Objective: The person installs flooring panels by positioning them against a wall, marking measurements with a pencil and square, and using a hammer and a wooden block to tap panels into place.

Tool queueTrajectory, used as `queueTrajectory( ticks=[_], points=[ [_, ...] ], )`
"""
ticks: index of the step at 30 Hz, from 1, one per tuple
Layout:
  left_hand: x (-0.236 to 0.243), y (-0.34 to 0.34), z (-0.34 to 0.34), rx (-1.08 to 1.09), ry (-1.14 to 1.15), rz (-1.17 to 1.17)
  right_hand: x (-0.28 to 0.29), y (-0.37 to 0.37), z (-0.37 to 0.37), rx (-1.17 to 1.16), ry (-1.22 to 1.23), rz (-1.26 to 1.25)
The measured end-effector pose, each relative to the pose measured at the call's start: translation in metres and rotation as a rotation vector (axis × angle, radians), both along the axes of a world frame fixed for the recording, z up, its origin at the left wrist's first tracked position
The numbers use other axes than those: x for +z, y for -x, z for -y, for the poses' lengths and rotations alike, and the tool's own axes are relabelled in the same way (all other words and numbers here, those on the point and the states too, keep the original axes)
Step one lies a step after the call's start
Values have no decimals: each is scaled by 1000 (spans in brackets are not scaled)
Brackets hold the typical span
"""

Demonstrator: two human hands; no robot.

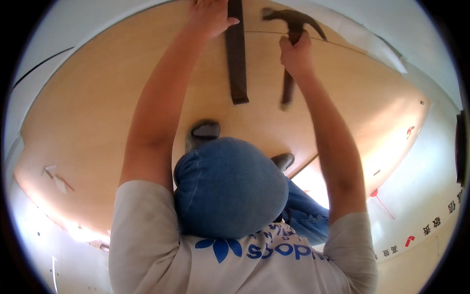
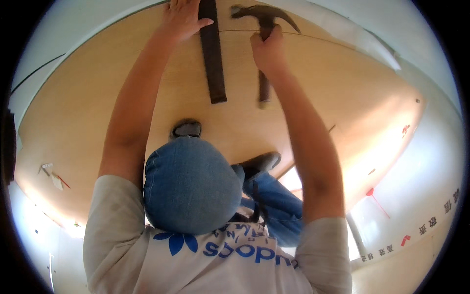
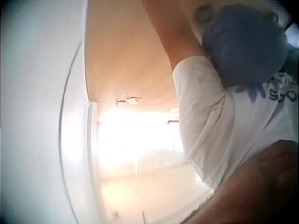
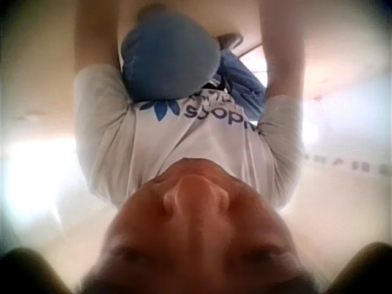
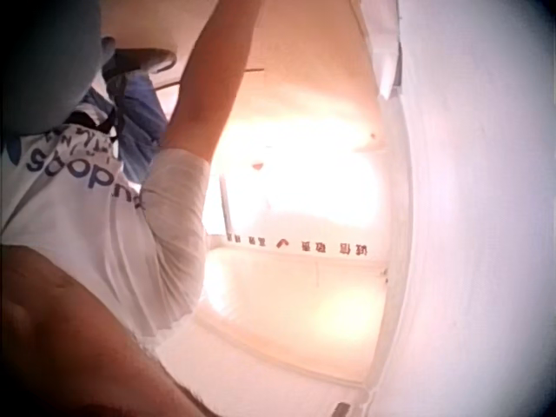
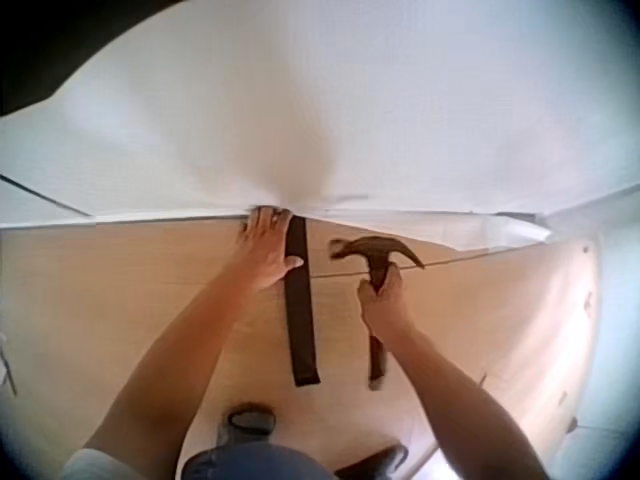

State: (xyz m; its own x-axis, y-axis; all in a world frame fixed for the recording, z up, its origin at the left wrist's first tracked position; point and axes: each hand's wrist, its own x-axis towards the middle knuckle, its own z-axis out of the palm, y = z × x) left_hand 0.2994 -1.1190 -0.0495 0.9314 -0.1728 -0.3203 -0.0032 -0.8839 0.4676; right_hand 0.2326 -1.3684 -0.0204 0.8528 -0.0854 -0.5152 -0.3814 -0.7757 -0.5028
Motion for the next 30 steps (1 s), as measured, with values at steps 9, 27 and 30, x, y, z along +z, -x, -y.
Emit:
queueTrajectory(
  ticks=[9, 27, 30],
  points=[
    [5, 0, -4, -28, -33, -34, 16, 68, -8, 761, 173, -415],
    [-8, 1, -3, 21, -26, 46, 26, -17, -11, 102, -39, 120],
    [-12, 5, -1, 16, -3, 84, 25, -5, -21, -340, -188, -23]
  ],
)
